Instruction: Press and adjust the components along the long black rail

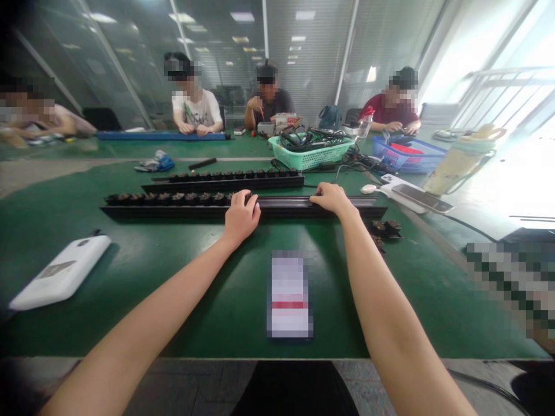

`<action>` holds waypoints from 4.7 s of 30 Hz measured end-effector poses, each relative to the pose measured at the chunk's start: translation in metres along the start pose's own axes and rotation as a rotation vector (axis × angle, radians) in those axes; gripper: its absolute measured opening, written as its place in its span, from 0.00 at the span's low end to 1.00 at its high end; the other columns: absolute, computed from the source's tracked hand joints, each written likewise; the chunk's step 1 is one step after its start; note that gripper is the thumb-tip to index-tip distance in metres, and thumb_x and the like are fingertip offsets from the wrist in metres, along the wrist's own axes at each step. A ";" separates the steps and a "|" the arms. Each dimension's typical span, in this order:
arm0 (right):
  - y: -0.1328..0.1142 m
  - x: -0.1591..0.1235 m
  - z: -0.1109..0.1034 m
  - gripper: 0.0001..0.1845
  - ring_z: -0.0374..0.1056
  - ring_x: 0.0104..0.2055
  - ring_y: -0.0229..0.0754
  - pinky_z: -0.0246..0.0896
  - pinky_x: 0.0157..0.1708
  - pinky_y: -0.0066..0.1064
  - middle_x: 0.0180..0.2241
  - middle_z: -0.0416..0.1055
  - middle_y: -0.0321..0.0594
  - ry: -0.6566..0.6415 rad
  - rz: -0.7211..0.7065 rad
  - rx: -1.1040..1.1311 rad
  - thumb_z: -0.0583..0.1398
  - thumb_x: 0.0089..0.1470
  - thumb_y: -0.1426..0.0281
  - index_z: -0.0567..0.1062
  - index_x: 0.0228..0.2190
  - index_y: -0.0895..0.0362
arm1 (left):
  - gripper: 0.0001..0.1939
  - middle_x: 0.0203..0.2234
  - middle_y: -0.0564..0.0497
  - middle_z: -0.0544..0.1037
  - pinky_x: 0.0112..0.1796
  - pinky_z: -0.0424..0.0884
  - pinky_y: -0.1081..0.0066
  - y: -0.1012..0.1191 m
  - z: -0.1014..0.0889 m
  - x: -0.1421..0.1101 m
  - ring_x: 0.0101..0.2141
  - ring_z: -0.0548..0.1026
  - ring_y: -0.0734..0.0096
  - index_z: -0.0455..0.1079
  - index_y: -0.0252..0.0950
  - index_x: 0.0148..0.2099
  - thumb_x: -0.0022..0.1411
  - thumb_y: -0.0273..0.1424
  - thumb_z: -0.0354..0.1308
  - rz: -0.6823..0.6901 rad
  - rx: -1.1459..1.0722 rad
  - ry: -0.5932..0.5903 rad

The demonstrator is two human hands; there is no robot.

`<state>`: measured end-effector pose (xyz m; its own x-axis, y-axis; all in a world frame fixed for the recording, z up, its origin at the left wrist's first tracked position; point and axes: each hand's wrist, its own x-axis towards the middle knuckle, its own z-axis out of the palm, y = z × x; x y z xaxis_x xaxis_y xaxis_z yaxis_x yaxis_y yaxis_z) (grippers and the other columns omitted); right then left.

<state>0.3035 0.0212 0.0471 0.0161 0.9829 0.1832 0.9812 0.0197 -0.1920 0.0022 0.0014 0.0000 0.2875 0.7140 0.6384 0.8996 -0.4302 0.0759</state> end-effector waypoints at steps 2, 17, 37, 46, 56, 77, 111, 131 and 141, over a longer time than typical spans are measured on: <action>0.000 0.000 0.000 0.19 0.74 0.47 0.52 0.63 0.49 0.37 0.44 0.80 0.47 0.003 0.008 -0.005 0.61 0.58 0.59 0.81 0.44 0.57 | 0.20 0.58 0.35 0.69 0.50 0.76 0.57 0.000 0.000 0.000 0.59 0.66 0.49 0.72 0.33 0.58 0.73 0.33 0.46 -0.004 -0.013 0.000; 0.003 0.001 0.001 0.18 0.74 0.46 0.53 0.64 0.49 0.38 0.42 0.80 0.47 0.036 -0.012 0.015 0.62 0.55 0.60 0.82 0.43 0.57 | 0.20 0.59 0.34 0.69 0.49 0.76 0.54 0.000 0.001 0.000 0.59 0.66 0.46 0.72 0.33 0.58 0.73 0.33 0.46 -0.009 -0.041 -0.001; 0.001 -0.002 -0.003 0.19 0.74 0.48 0.53 0.63 0.50 0.38 0.43 0.80 0.48 0.014 0.010 -0.016 0.61 0.56 0.59 0.81 0.43 0.57 | 0.20 0.58 0.35 0.70 0.50 0.76 0.55 0.000 -0.001 0.000 0.59 0.66 0.48 0.72 0.34 0.58 0.72 0.33 0.46 -0.007 -0.027 -0.005; 0.000 -0.003 -0.005 0.19 0.73 0.48 0.53 0.63 0.50 0.38 0.43 0.80 0.47 0.012 0.003 -0.006 0.61 0.56 0.59 0.81 0.43 0.57 | 0.20 0.58 0.35 0.70 0.50 0.76 0.56 0.000 -0.002 0.000 0.59 0.66 0.48 0.72 0.33 0.58 0.73 0.33 0.46 -0.002 -0.012 -0.005; 0.003 -0.004 -0.006 0.18 0.73 0.47 0.52 0.63 0.49 0.38 0.44 0.80 0.47 0.009 0.006 -0.001 0.61 0.56 0.59 0.81 0.43 0.57 | 0.21 0.59 0.34 0.69 0.50 0.76 0.55 0.000 -0.002 0.001 0.60 0.66 0.47 0.72 0.33 0.59 0.72 0.33 0.45 -0.011 -0.036 -0.025; 0.006 -0.005 -0.008 0.17 0.73 0.47 0.53 0.64 0.50 0.39 0.43 0.80 0.47 0.016 0.021 -0.007 0.61 0.56 0.59 0.81 0.42 0.56 | 0.21 0.59 0.34 0.69 0.50 0.76 0.54 0.001 -0.002 0.001 0.59 0.66 0.47 0.72 0.33 0.59 0.72 0.34 0.45 -0.009 -0.039 -0.017; 0.012 -0.004 -0.007 0.18 0.74 0.46 0.52 0.64 0.49 0.38 0.41 0.80 0.46 0.021 0.018 -0.027 0.61 0.56 0.59 0.81 0.42 0.56 | 0.20 0.59 0.35 0.69 0.50 0.76 0.54 0.000 -0.002 0.000 0.59 0.66 0.47 0.72 0.34 0.59 0.72 0.33 0.46 -0.011 -0.032 -0.012; 0.012 -0.003 -0.011 0.19 0.73 0.46 0.53 0.64 0.48 0.38 0.42 0.80 0.47 -0.019 0.028 -0.026 0.61 0.56 0.58 0.81 0.43 0.57 | 0.20 0.57 0.35 0.70 0.49 0.77 0.56 -0.001 0.000 0.000 0.59 0.67 0.48 0.73 0.34 0.58 0.72 0.33 0.46 0.007 0.004 0.011; 0.017 -0.005 -0.011 0.18 0.73 0.44 0.52 0.64 0.46 0.37 0.38 0.79 0.46 -0.003 0.043 -0.011 0.62 0.55 0.58 0.81 0.41 0.56 | 0.20 0.58 0.34 0.69 0.50 0.76 0.56 -0.001 0.000 0.001 0.59 0.66 0.48 0.72 0.33 0.59 0.73 0.33 0.46 -0.001 -0.004 -0.007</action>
<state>0.3222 0.0151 0.0533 0.0581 0.9834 0.1717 0.9817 -0.0250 -0.1888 0.0013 0.0021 0.0004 0.2893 0.7182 0.6328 0.8983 -0.4320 0.0797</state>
